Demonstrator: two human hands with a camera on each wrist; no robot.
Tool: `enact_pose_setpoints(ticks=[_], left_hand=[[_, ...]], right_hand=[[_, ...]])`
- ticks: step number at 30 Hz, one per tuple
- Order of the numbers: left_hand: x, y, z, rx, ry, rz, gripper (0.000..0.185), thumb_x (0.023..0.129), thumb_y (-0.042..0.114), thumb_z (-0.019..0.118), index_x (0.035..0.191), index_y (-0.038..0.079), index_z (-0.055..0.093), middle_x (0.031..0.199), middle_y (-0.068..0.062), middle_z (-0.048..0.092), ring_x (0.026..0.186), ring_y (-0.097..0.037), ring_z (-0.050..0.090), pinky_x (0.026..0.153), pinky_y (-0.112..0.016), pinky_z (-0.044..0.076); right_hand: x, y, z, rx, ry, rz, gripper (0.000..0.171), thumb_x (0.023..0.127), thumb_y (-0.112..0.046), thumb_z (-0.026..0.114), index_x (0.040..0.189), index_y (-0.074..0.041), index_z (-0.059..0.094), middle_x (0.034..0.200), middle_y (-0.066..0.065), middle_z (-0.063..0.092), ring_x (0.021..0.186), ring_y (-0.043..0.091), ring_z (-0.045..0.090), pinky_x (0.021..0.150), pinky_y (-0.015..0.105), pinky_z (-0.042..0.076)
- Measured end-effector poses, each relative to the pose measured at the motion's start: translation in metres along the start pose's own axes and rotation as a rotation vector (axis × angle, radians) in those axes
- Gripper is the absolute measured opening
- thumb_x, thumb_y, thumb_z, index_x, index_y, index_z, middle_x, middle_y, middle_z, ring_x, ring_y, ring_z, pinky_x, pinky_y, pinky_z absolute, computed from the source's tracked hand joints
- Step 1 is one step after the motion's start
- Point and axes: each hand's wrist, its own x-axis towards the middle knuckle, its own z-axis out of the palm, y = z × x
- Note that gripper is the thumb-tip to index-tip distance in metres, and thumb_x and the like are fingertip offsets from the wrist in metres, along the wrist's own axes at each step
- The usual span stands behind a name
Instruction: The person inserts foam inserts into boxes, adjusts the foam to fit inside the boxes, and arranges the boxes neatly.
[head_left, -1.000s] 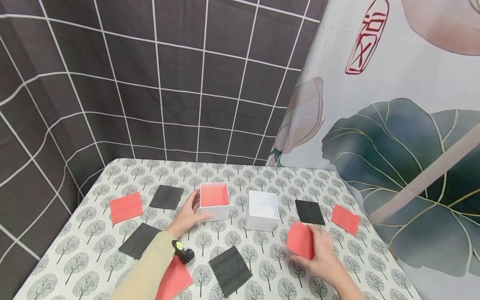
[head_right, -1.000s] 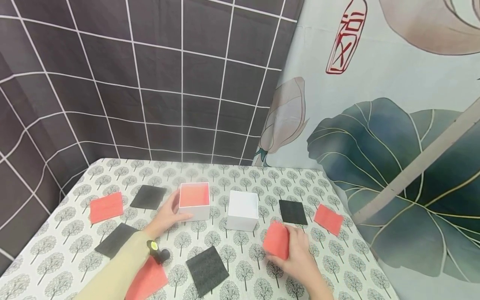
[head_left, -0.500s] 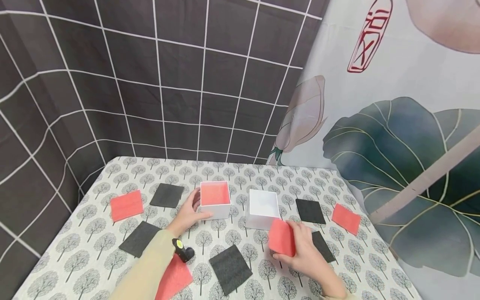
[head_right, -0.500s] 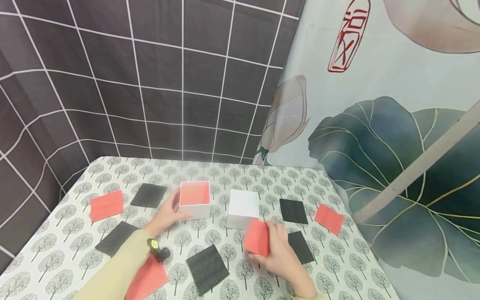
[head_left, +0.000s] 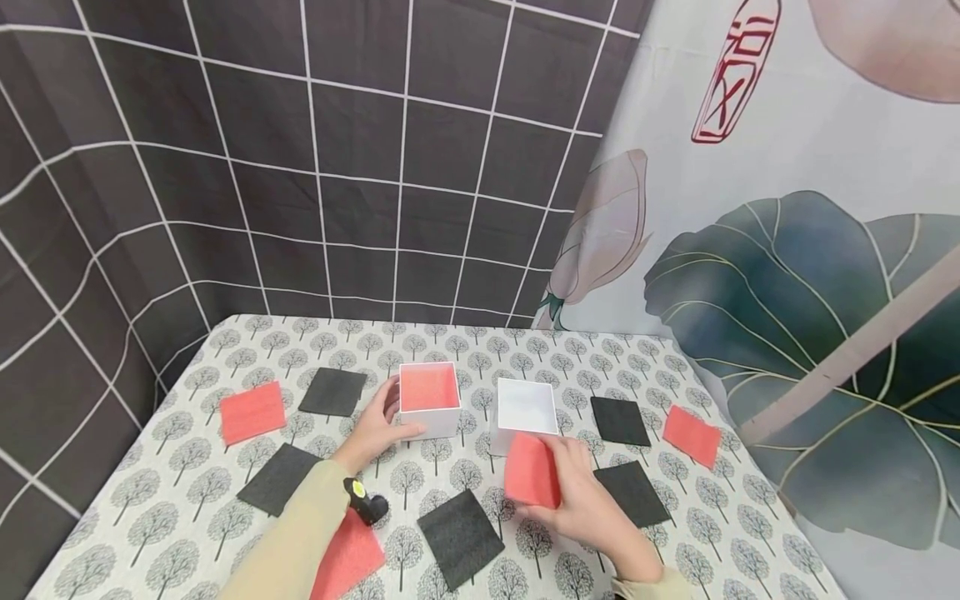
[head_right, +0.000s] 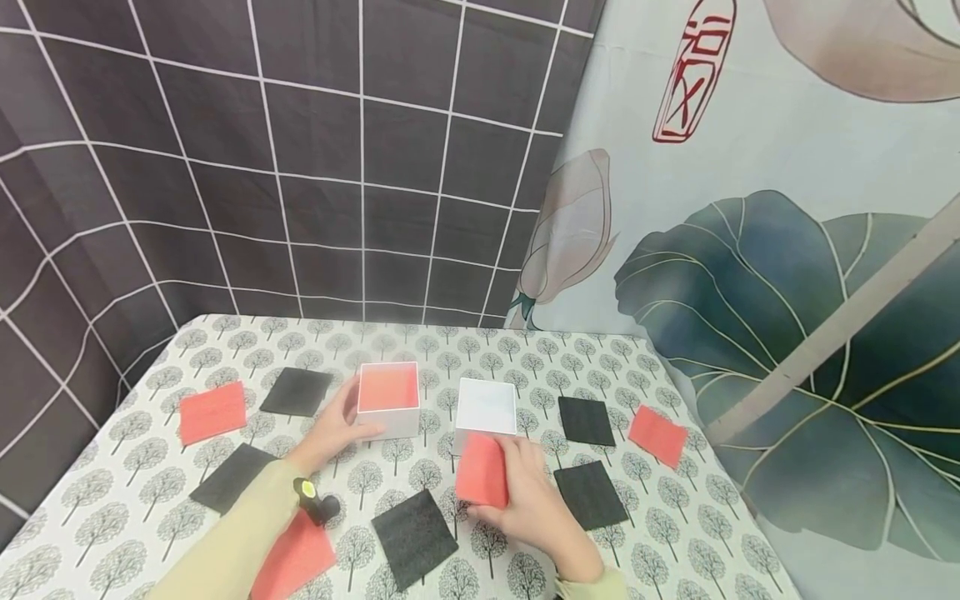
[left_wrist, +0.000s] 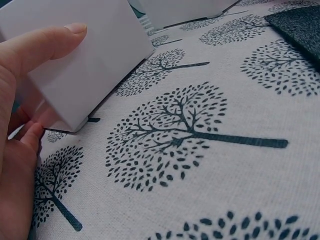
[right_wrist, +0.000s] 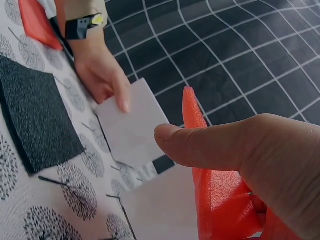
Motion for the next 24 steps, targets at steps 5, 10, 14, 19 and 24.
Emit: enact_pose_setpoints(ticks=[5,10,14,19,24], left_hand=[[-0.001,0.001,0.000,0.000,0.005,-0.011,0.104,0.070,0.003,0.079,0.147,0.002,0.010,0.146,-0.020,0.025,0.134,-0.033,0.027,0.109,-0.037,0.025],[-0.001,0.003,0.000,0.000,0.004,-0.008,0.103,0.069,0.002,0.079,0.147,0.002,0.011,0.146,-0.021,0.024,0.134,-0.033,0.026,0.110,-0.036,0.025],[0.000,0.002,0.000,0.008,0.002,0.000,0.104,0.069,0.003,0.079,0.147,0.001,0.010,0.146,-0.023,0.024,0.134,-0.035,0.026,0.109,-0.037,0.025],[0.006,-0.013,-0.002,0.002,0.012,0.022,0.105,0.068,0.005,0.081,0.147,0.004,0.013,0.145,-0.020,0.027,0.133,-0.033,0.028,0.109,-0.036,0.026],[0.011,-0.025,-0.003,0.024,0.031,0.030,0.107,0.066,0.011,0.083,0.148,0.009,0.015,0.144,-0.015,0.030,0.132,-0.028,0.031,0.109,-0.033,0.028]], right_hand=[[0.006,-0.006,0.005,-0.006,-0.014,-0.030,0.099,0.054,-0.031,0.089,0.135,-0.005,0.040,0.117,0.008,0.043,0.099,0.017,0.038,0.071,0.032,0.046],[0.013,-0.014,0.007,0.006,-0.046,-0.032,0.098,0.056,-0.031,0.088,0.135,-0.002,0.038,0.120,0.012,0.042,0.101,0.019,0.039,0.072,0.034,0.047],[0.019,-0.021,0.008,0.004,-0.074,-0.030,0.097,0.059,-0.032,0.086,0.136,-0.001,0.036,0.121,0.014,0.041,0.098,0.019,0.043,0.071,0.033,0.048],[0.027,-0.026,0.009,0.003,-0.080,-0.061,0.100,0.059,-0.033,0.085,0.137,0.001,0.034,0.120,0.013,0.043,0.097,0.017,0.043,0.072,0.032,0.049],[0.035,-0.029,0.010,0.013,-0.073,-0.085,0.102,0.059,-0.033,0.086,0.138,0.002,0.032,0.122,0.014,0.041,0.098,0.018,0.042,0.072,0.033,0.050]])
